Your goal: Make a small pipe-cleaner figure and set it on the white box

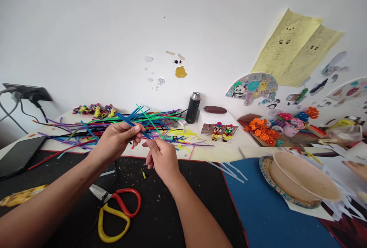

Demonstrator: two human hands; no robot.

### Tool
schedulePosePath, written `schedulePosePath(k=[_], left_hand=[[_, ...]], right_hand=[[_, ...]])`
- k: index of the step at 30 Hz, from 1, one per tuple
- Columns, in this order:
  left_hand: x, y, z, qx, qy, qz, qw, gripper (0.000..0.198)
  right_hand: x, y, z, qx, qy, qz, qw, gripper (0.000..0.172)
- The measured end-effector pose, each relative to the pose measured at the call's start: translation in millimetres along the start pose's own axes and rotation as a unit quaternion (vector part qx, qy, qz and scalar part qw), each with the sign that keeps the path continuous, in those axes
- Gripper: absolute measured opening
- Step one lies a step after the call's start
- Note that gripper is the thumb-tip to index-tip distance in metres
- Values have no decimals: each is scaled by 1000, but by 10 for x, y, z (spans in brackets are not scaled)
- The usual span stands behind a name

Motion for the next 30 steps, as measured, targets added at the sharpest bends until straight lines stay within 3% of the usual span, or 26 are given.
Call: schedulePosePath(k=[5, 12, 22, 26, 30], left_hand=[[-43, 20, 7, 1, 0, 8, 1000, 33], [-77, 40, -20, 2, 2, 18, 1000, 33], [-49, 19, -59, 3, -36, 20, 999, 30], [-1, 10, -35, -15, -101, 20, 995, 34], [-7, 28, -33, -22, -98, 33, 994, 36]], right_hand=[[-3, 4, 20, 5, 13, 4, 1000, 47], [7, -20, -3, -28, -93, -2, 995, 47], [-25, -26, -41, -24, -42, 12, 999, 54], [-10, -53, -88, -60, -49, 28, 997, 55], [-5, -45, -91, -84, -76, 19, 993, 53]])
Point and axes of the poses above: each hand's wrist, its own y-axis towards the middle knuckle, its own x-axis out of the palm, z = x × y, the point moved 4 cm from there along y, towards the middle knuckle, and after that the axes turned 11 degrees about y, right-handed, at the moved point
